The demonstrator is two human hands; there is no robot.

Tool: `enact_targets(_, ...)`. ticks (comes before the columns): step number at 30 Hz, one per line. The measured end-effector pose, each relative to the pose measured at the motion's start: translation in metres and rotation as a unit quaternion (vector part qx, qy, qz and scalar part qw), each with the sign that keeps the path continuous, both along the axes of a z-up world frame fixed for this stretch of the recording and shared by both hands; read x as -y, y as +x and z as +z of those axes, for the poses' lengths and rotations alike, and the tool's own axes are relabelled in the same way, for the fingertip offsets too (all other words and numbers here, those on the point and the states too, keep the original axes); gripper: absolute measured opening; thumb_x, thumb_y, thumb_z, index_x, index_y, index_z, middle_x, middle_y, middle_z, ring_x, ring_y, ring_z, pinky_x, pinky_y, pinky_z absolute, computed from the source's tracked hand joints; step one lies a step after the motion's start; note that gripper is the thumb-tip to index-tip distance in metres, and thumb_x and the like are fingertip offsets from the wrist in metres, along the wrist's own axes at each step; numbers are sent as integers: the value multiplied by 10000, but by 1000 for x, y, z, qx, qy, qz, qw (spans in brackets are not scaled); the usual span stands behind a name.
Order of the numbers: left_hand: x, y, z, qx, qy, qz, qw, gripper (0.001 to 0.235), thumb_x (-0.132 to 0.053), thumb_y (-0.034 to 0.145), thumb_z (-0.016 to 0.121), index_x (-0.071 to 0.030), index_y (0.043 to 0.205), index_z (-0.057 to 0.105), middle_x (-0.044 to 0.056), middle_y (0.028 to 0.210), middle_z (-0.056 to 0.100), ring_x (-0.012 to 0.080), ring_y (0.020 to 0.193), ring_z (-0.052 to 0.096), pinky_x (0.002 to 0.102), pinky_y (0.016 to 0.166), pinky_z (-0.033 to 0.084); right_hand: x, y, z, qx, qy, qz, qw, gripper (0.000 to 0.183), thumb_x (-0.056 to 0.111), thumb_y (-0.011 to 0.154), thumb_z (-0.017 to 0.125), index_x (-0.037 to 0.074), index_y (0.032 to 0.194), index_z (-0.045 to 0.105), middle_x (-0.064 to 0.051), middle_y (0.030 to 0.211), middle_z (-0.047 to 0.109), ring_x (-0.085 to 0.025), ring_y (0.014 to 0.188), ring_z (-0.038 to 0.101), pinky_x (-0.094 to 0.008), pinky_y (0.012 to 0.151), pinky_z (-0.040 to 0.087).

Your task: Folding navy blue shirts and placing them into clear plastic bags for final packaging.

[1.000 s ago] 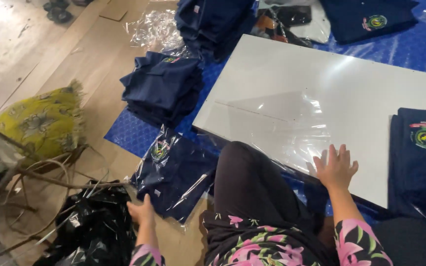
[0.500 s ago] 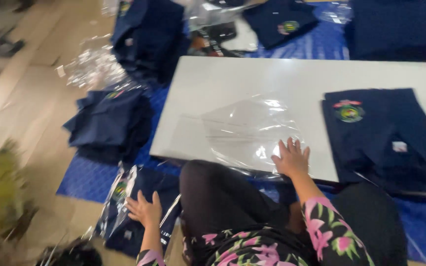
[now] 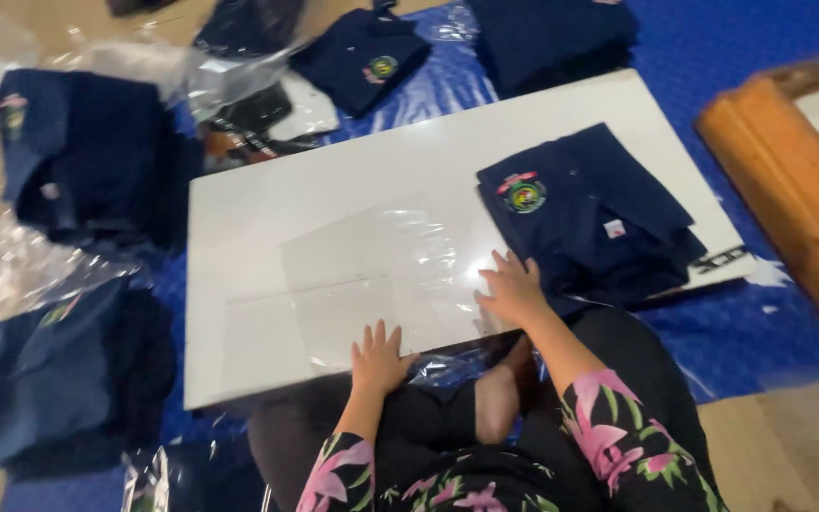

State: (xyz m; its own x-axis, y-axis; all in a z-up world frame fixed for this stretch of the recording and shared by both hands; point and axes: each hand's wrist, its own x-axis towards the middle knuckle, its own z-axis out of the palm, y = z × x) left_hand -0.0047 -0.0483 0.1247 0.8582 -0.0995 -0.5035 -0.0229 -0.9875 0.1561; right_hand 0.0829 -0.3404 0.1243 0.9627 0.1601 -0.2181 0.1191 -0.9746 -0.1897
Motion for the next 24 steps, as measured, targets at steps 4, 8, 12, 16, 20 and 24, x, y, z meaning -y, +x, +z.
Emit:
enact_targets(4,5,28,-16,-7,47,47,998,820,-711,958,461,-322,1642,228,62,1733,112,317,1589,104,651,1185,224,51,-6,-1,106,44,-80,990,514,413,886,715,225,1360,651,-126,1626,419,-371,1493,382,-623,1190,221)
enact_targets(8,2,49,-23,6,50,163,985,827,-770,944,394,-339,1633,238,63,1726,144,307,1579,149,653,1159,237,72,-2,-7,224,34,-153,962,446,331,820,818,237,1241,702,-53,1370,576,-303,1240,559,-485,979,388)
enact_targets(12,14,45,-14,71,-39,250,965,800,-664,971,492,-218,1616,337,162,1714,154,399,1570,124,623,1206,109,103,3,-16,182,31,-124,975,514,330,675,883,324,1166,732,13,1261,631,-289,1187,591,-464,894,447)
enact_targets(16,38,41,-34,151,-126,243,950,565,-447,1025,538,-182,1522,497,146,1683,258,365,1549,228,575,1225,177,151,-1,-8,231,322,-214,893,264,57,827,777,225,1031,785,-26,1058,776,-311,977,719,-403,816,559)
enact_targets(20,85,51,-76,188,-365,194,891,294,-273,972,634,-141,1204,759,108,1191,744,312,1188,661,439,1029,517,175,-11,-11,298,301,-265,866,148,127,873,771,261,938,774,39,975,745,-209,963,709,-323,833,556)
enact_targets(24,158,59,-41,-55,-511,291,807,346,-264,926,726,-117,1238,747,111,1012,770,179,852,722,306,783,599,115,-20,22,154,143,-190,959,216,259,769,798,264,983,770,-1,1058,718,-273,1042,690,-408,873,556)
